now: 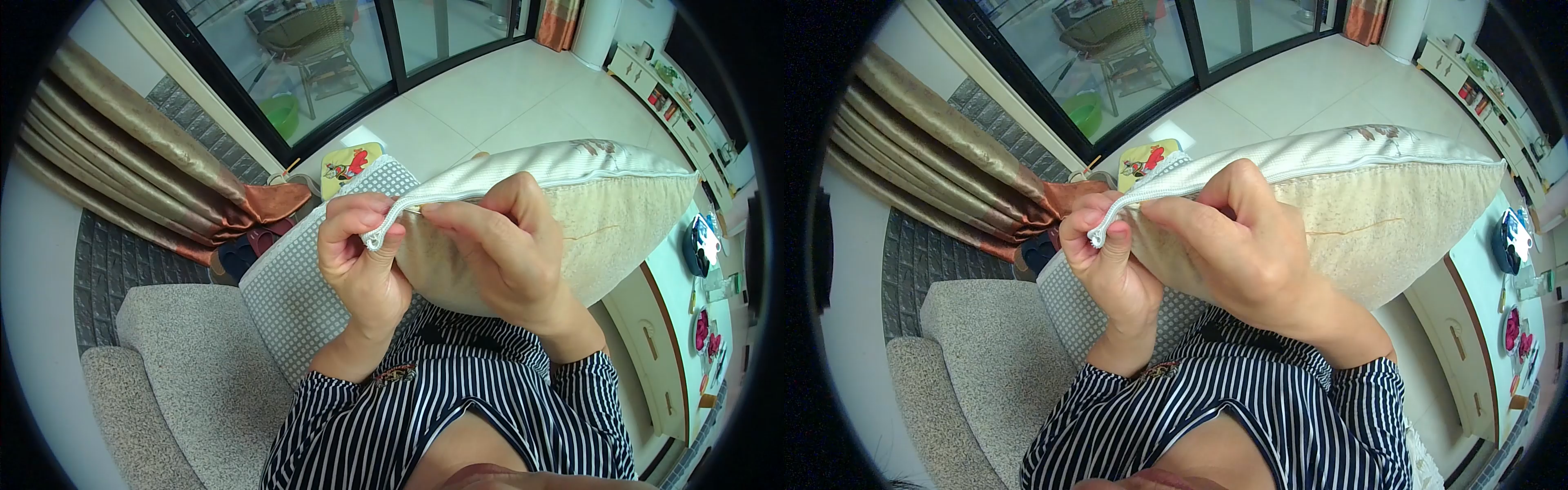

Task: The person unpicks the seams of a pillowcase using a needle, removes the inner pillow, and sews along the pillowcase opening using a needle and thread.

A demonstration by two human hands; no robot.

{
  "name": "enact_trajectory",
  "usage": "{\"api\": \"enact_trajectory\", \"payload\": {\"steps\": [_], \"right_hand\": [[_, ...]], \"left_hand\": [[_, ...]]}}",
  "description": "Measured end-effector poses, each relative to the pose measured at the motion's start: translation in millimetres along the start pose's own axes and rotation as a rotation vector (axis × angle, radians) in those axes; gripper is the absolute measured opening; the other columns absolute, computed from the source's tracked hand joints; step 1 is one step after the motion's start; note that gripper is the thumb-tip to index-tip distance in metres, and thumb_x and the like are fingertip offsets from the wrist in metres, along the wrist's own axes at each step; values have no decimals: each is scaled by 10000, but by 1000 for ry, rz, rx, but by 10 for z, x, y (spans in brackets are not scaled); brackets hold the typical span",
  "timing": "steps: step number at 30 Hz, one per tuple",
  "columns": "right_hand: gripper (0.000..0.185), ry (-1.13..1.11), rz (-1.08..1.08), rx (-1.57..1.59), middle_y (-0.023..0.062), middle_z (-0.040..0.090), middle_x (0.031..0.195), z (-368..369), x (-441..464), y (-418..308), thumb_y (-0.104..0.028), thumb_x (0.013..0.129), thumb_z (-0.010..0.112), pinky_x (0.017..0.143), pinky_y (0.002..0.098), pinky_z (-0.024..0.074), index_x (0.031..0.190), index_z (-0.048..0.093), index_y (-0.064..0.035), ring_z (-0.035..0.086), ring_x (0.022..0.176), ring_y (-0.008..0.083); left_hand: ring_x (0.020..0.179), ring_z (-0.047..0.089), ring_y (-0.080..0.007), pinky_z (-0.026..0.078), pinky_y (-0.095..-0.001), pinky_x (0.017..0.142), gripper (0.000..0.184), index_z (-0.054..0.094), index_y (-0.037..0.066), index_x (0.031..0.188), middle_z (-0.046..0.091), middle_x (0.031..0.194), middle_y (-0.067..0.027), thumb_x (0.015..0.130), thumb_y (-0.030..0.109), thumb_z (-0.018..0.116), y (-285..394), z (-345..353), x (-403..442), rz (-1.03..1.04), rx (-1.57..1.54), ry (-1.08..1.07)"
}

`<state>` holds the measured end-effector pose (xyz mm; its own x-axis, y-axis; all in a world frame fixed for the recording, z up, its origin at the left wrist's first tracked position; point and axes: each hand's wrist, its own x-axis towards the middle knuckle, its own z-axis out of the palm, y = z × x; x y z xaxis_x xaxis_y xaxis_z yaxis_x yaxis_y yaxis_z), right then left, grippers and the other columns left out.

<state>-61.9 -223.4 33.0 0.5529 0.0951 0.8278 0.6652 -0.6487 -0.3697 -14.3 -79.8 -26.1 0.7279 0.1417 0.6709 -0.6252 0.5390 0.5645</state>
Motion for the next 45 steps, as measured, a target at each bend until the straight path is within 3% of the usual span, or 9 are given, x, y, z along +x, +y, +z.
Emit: {"api": "enact_trajectory", "payload": {"steps": [5, 7, 9, 12, 22, 24, 30, 40, 45], "right_hand": [[314, 150, -123, -81, 25, 503, 730, 155, 61, 62, -79, 637, 853, 437, 244, 442, 927, 733, -94, 543, 586, 122], [312, 110, -41, -4, 27, 552, 754, 161, 42, 33, 36, 687, 784, 563, 267, 409, 989, 737, -26, 508, 669, 163], [308, 94, -37, 4, 30, 548, 766, 125, 53, 31, 33, 690, 778, 568, 266, 410, 989, 736, -28, 512, 680, 167], [295, 34, -27, 15, 38, 538, 798, 36, 96, 42, 23, 701, 766, 582, 264, 414, 989, 737, -34, 517, 710, 174], [180, -169, 85, 235, 40, 515, 854, -161, 236, 213, 17, 788, 738, 675, 272, 425, 960, 736, -36, 519, 787, 174], [174, -173, 68, 243, 46, 517, 836, -168, 251, 238, 6, 794, 737, 666, 279, 439, 961, 731, -43, 528, 776, 181], [162, -197, 54, 307, 44, 526, 810, -135, 241, 287, -10, 811, 738, 659, 286, 452, 969, 730, -41, 532, 763, 174], [191, -173, 19, 165, 62, 532, 792, -173, 236, 152, -29, 768, 772, 589, 291, 470, 953, 727, -49, 553, 687, 189], [255, -157, -4, 99, 42, 506, 774, -168, 187, 39, 22, 754, 754, 615, 283, 417, 1002, 745, -36, 506, 702, 173]], "left_hand": [[953, 573, -176, 490, -318, 909, 244, 583, 82, 1027, 588, 1017, -63, 862, 13, 749, -41, 36, -18, 8, -29, 14], [908, 586, -157, 494, -285, 869, 269, 596, 58, 1016, 597, 1004, -76, 828, -24, 770, -26, 45, -21, 22, -47, 34], [969, 572, -159, 488, -311, 927, 270, 558, 71, 1095, 607, 1019, -50, 902, 105, 743, 33, 38, -32, -102, -25, 79], [950, 582, -146, 493, -297, 917, 304, 550, 51, 1137, 616, 1023, -51, 911, 128, 739, 81, 80, -4, -105, -37, 83], [1029, 646, -187, 511, -339, 968, 304, 609, 21, 1207, 688, 1092, -90, 940, 137, 694, 101, -53, 49, -381, -357, 18], [984, 671, -190, 537, -316, 906, 265, 641, -24, 1214, 708, 1058, -139, 978, 96, 624, 125, -29, 71, -413, -426, 21], [986, 674, -162, 537, -302, 919, 242, 651, -22, 1199, 712, 1063, -111, 985, 85, 611, 116, -61, 97, -542, -517, -17], [1001, 660, -168, 532, -305, 928, 274, 603, 16, 1207, 693, 1089, -115, 939, 18, 664, 86, -5, 69, -425, -455, 2], [999, 604, -193, 488, -332, 947, 226, 554, 58, 1128, 650, 1058, -127, 934, 24, 666, 46, -18, 72, -24, -32, -54]]}}
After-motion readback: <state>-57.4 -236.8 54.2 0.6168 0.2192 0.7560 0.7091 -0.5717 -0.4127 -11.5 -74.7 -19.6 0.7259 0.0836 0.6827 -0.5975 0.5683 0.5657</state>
